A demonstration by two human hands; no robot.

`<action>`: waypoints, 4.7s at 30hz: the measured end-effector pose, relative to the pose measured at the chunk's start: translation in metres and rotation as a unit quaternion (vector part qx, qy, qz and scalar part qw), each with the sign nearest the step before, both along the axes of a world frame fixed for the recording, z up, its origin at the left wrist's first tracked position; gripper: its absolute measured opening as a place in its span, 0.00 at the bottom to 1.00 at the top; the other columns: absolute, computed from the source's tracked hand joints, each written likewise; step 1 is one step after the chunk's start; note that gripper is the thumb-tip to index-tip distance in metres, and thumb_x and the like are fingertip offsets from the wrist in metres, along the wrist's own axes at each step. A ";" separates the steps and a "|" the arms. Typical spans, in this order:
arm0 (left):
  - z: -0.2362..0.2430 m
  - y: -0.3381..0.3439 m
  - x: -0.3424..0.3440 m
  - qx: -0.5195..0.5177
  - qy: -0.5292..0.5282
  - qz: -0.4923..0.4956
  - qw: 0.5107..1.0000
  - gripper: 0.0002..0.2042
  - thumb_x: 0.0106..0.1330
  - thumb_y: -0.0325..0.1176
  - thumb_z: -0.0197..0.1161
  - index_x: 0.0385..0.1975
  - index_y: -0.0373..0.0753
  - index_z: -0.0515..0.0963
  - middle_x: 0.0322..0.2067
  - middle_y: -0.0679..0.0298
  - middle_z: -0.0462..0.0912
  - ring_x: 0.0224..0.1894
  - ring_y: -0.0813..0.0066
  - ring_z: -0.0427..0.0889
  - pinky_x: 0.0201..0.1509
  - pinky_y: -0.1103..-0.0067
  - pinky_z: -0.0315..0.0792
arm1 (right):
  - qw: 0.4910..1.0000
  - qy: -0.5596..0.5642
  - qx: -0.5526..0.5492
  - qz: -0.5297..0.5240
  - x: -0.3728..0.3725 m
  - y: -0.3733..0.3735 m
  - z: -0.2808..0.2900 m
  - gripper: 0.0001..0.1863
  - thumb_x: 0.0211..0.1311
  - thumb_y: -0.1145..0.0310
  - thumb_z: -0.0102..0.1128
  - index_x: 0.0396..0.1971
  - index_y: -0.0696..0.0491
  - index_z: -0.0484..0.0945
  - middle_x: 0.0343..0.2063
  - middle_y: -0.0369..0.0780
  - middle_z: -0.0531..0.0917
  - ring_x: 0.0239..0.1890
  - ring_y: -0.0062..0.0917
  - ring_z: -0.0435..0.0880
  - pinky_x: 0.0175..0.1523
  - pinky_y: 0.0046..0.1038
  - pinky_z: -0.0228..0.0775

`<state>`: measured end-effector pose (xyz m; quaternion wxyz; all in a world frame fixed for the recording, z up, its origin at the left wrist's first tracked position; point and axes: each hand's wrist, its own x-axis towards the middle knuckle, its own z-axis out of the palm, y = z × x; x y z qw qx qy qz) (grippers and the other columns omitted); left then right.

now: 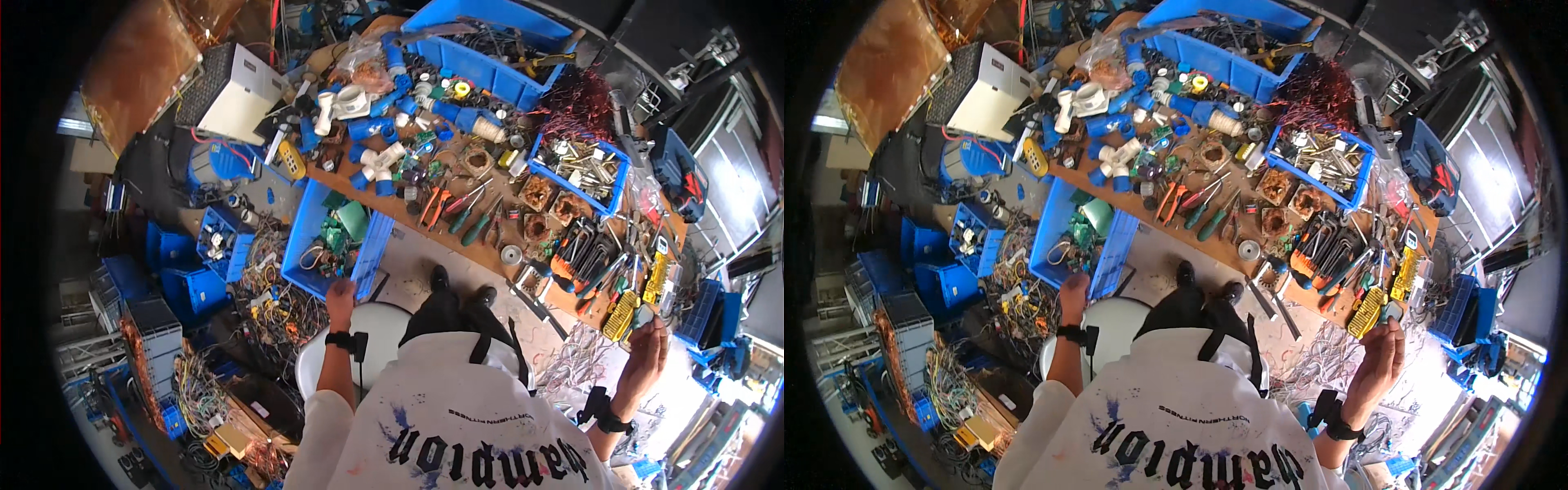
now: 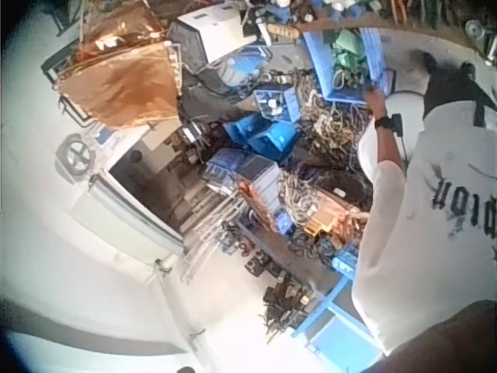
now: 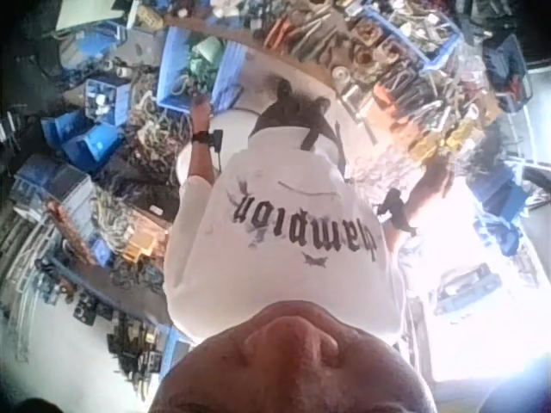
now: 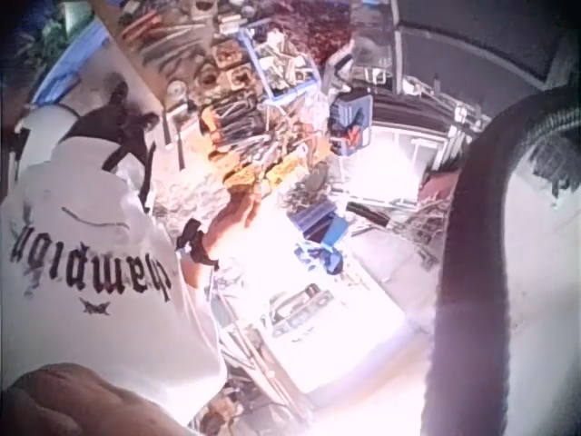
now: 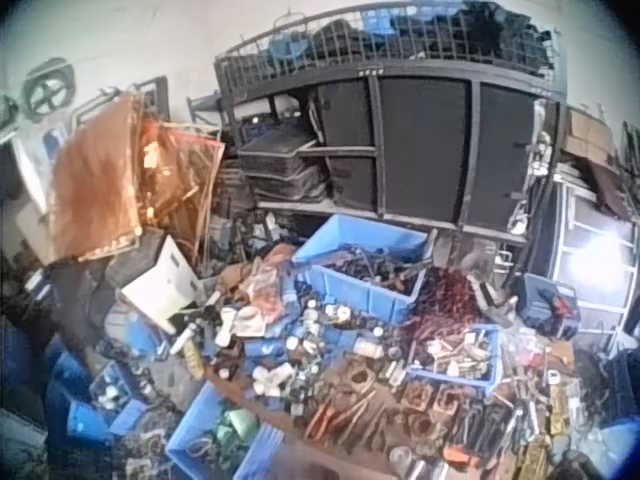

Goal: The person uses pliers to strip the insulation from wires attached to a green circuit board and then cuts the wires. The person manipulates the board and wires throughout the process in a cluttered workshop.

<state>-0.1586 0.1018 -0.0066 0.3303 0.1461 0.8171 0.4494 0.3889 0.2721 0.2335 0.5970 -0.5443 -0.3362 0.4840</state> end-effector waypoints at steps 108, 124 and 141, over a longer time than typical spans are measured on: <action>0.299 0.198 -0.190 0.356 -0.151 -0.294 0.874 0.20 0.69 0.25 0.56 0.59 0.38 0.64 0.52 0.60 0.72 0.53 0.72 0.74 0.55 0.76 0.71 | 0.969 0.073 0.076 0.225 -0.477 0.116 0.090 0.21 0.61 0.67 0.62 0.52 0.61 0.74 0.44 0.40 0.81 0.44 0.24 0.80 0.52 0.28 0.72; 0.309 0.238 -0.075 0.359 -0.522 -0.293 0.716 0.43 0.64 0.49 0.62 0.71 0.38 0.44 0.61 0.57 0.65 0.65 0.63 0.64 0.67 0.66 0.61 | 0.829 -0.378 0.338 0.235 -0.475 0.071 0.112 0.29 0.40 0.72 0.74 0.48 0.55 0.77 0.51 0.43 0.76 0.51 0.39 0.75 0.53 0.37 0.69; 0.254 0.280 -0.062 0.272 -0.607 -0.308 0.680 0.41 0.62 0.64 0.52 0.67 0.41 0.57 0.64 0.49 0.64 0.64 0.42 0.64 0.61 0.42 0.62 | 0.917 0.148 0.337 -0.150 -0.390 0.080 0.183 0.19 0.65 0.70 0.51 0.53 0.61 0.72 0.50 0.47 0.77 0.50 0.31 0.79 0.51 0.31 0.74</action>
